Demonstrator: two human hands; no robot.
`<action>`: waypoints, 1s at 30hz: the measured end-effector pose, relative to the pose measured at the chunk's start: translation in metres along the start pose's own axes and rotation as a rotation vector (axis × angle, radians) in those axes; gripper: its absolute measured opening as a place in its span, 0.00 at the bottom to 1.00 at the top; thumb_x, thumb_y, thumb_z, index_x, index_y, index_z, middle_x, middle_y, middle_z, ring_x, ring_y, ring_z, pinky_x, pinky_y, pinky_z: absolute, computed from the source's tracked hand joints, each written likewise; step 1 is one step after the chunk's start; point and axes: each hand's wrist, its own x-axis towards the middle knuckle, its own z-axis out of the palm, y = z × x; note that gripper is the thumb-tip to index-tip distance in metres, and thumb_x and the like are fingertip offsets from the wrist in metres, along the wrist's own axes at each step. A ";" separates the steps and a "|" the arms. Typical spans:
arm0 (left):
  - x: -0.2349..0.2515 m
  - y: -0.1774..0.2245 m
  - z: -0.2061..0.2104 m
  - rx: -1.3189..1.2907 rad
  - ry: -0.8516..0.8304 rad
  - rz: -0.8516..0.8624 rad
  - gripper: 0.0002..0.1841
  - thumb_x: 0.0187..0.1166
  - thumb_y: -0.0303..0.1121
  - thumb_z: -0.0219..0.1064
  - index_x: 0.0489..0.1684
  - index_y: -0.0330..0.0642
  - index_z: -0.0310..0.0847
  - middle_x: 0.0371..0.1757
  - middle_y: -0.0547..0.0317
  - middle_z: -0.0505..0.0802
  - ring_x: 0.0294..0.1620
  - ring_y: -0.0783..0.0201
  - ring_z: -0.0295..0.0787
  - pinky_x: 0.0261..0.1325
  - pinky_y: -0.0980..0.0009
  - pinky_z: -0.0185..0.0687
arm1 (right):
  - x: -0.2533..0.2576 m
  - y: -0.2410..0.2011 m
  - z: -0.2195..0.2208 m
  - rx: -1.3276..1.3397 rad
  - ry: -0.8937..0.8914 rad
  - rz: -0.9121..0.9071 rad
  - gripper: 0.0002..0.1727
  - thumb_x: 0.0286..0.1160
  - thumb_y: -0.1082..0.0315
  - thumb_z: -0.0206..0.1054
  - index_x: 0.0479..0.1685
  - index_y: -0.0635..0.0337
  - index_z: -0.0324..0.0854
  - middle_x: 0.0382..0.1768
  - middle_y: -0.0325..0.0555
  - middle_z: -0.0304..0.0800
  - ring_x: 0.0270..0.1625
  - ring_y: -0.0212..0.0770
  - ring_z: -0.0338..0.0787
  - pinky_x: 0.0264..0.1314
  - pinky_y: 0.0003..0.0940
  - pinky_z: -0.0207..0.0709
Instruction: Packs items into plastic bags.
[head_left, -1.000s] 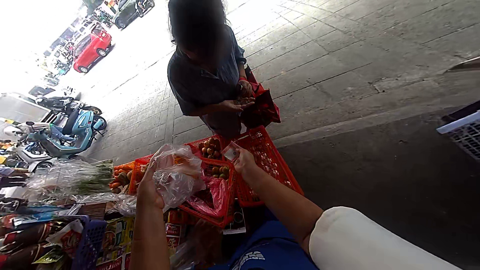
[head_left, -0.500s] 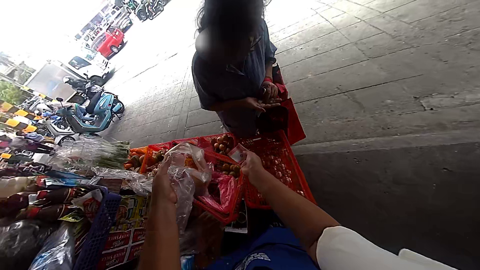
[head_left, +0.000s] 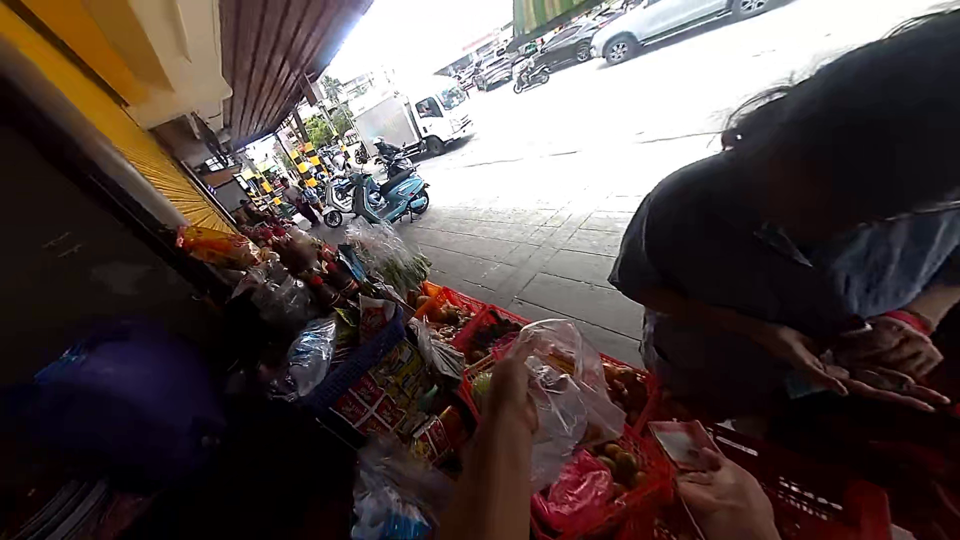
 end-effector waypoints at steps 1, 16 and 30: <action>-0.001 -0.001 0.000 -0.027 -0.001 -0.004 0.22 0.88 0.46 0.60 0.70 0.42 0.80 0.57 0.48 0.91 0.55 0.57 0.89 0.57 0.57 0.86 | 0.003 -0.001 -0.003 0.015 -0.003 -0.001 0.15 0.87 0.61 0.53 0.65 0.55 0.68 0.50 0.46 0.80 0.49 0.38 0.87 0.48 0.40 0.85; -0.013 -0.003 0.012 -0.117 -0.020 -0.014 0.20 0.87 0.45 0.62 0.66 0.41 0.82 0.53 0.50 0.92 0.52 0.59 0.90 0.56 0.59 0.86 | 0.022 -0.027 -0.014 0.124 -0.015 -0.031 0.12 0.87 0.63 0.51 0.61 0.54 0.68 0.48 0.46 0.80 0.48 0.38 0.88 0.51 0.36 0.86; 0.026 -0.003 -0.011 0.126 -0.357 0.330 0.20 0.92 0.25 0.44 0.78 0.24 0.65 0.71 0.44 0.83 0.65 0.72 0.81 0.69 0.78 0.76 | 0.143 -0.004 -0.088 -0.694 -0.274 -0.644 0.22 0.89 0.60 0.53 0.68 0.64 0.83 0.57 0.51 0.93 0.57 0.40 0.93 0.59 0.42 0.86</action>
